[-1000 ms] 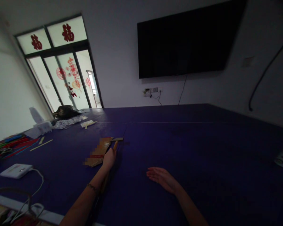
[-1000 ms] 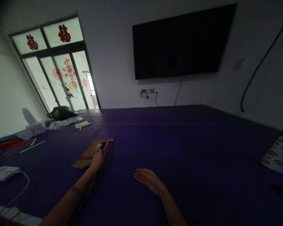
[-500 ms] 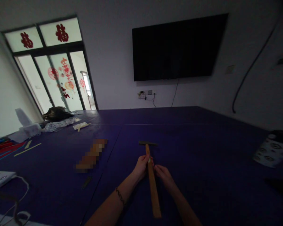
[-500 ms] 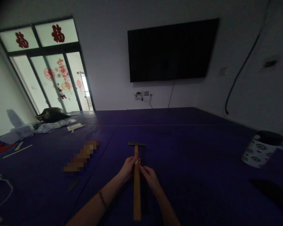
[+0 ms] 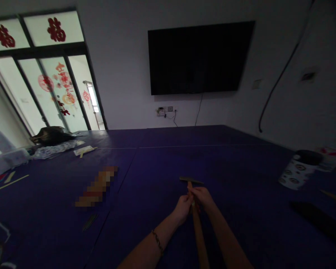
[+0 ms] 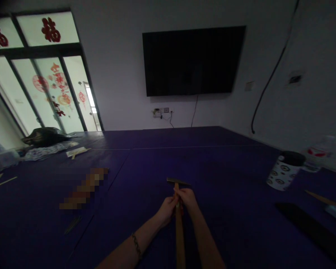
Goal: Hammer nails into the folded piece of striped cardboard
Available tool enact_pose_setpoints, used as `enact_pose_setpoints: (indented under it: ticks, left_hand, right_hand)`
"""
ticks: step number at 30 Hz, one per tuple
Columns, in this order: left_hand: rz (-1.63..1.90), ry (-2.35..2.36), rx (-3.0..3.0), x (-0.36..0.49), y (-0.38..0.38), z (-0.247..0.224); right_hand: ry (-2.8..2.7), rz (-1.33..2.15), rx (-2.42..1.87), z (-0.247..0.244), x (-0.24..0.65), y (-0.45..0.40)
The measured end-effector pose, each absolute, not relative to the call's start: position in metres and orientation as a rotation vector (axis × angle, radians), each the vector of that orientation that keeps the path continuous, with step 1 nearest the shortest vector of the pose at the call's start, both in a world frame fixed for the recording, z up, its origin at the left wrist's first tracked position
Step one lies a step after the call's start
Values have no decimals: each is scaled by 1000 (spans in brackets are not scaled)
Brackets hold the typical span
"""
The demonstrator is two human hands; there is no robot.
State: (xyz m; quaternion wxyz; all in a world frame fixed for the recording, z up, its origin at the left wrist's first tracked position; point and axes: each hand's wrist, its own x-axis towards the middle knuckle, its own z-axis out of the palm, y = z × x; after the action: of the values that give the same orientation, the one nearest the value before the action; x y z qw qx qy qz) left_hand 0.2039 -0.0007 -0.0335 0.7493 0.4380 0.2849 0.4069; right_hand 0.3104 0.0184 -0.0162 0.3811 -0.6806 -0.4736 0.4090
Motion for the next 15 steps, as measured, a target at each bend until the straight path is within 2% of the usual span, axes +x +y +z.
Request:
enact_pose_setpoints:
  ticks: [7,15]
  left_hand:
    - [857,664,1030,215,-23,-34]
    - [590,678,1484,196,-107,-77]
  right_hand:
    - [-1326,803,-2011,-2,319,25]
    - [-1410,536,-2199,-6,323,28]
